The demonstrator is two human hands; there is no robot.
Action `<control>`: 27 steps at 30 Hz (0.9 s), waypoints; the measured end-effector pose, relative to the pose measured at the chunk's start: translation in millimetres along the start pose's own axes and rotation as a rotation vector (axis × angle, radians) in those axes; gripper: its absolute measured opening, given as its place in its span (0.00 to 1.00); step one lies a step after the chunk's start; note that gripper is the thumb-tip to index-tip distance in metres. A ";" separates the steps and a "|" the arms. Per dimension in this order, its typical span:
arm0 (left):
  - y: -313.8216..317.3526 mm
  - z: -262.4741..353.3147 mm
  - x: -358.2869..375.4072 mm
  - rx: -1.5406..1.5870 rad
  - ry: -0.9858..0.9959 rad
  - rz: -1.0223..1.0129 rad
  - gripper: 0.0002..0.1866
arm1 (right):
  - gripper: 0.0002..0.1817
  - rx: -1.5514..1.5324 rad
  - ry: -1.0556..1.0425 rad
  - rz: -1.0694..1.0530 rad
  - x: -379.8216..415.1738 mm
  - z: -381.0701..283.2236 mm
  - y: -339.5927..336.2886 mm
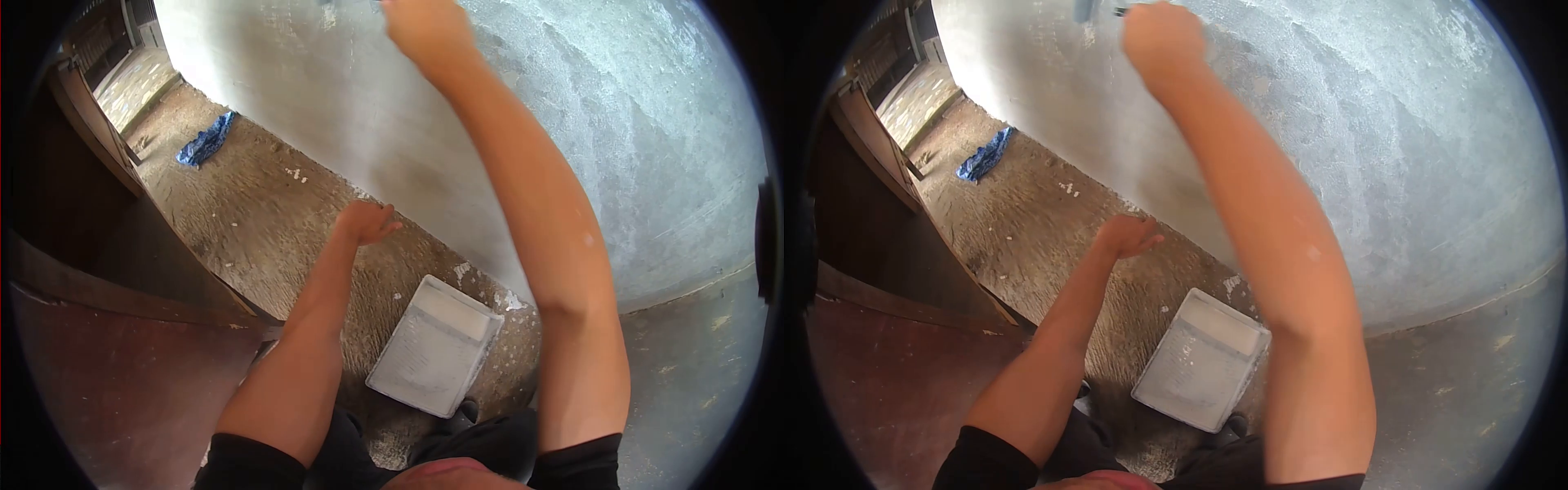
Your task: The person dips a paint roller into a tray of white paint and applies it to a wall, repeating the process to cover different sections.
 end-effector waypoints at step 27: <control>13.3 -26.2 2.8 -0.030 -0.010 -0.029 0.43 | 0.17 0.151 0.427 -0.147 316.0 98.4 -206.9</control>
Point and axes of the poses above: each hand's wrist, its own x-axis away from the middle knuckle, its own y-axis out of the palm, z = x × y, the point moved 6 cm from there along -x, towards the middle knuckle, and after that the axes turned 2 degrees about -y, right-handed, at the moved point
